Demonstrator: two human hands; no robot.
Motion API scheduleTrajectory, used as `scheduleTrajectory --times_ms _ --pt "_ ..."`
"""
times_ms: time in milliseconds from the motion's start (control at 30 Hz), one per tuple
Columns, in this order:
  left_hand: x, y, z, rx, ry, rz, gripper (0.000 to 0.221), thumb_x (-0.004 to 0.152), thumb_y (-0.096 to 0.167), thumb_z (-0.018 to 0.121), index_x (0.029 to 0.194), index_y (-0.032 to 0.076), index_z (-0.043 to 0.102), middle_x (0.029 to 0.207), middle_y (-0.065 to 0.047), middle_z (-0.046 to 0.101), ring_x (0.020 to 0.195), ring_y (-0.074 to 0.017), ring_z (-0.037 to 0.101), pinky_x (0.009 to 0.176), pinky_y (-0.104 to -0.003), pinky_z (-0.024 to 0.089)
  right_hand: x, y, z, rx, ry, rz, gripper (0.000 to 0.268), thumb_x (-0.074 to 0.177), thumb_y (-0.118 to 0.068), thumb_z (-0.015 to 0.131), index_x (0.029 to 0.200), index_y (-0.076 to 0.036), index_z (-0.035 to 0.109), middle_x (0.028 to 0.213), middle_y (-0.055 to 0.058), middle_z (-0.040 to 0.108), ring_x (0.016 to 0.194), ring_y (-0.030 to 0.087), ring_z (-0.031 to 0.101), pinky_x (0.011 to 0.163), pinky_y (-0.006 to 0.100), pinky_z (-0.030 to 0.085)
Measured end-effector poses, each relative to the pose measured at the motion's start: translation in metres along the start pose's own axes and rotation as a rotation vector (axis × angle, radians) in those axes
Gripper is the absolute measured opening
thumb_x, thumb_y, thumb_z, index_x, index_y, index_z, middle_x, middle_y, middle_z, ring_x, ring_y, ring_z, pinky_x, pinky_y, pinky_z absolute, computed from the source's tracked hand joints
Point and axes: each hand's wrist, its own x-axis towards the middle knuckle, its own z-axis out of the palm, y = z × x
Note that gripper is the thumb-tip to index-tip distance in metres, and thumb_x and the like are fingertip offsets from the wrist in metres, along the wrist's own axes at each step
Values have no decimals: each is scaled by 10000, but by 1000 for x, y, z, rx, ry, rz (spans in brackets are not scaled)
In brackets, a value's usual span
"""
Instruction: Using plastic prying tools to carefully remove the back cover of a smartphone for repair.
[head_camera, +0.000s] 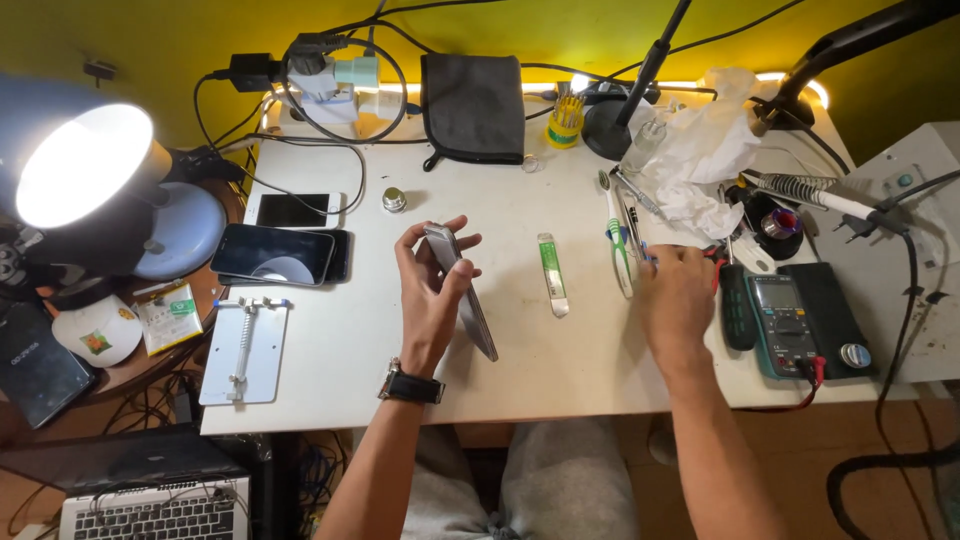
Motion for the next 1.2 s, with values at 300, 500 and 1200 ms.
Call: scheduleTrajectory --times_ms 300,500,1200 --pt "-15 -16 4 192 18 354 852 820 428 724 1395 96 191 1549 -223 408 1161 -343 653 827 -386 551 -15 -9 -18 348 156 -157 226 936 -88 576 1155 -51 618 1011 225 645 985 452 656 873 565 512" --pt "-19 -9 10 273 -36 466 868 800 339 776 1410 93 210 1569 -218 387 1112 -326 684 940 -430 536 -61 -63 -77 1029 -92 -403 209 943 25 554 1135 -9 628 742 76 563 647 148 599 661 300 516" --pt "-26 14 25 452 -163 357 921 683 337 890 1445 122 420 1379 -146 524 1247 -387 584 1024 -562 514 -70 -87 -98 1204 -177 -543 237 1009 -99 639 1155 70 560 1044 233 698 923 279 761 855 424 639"
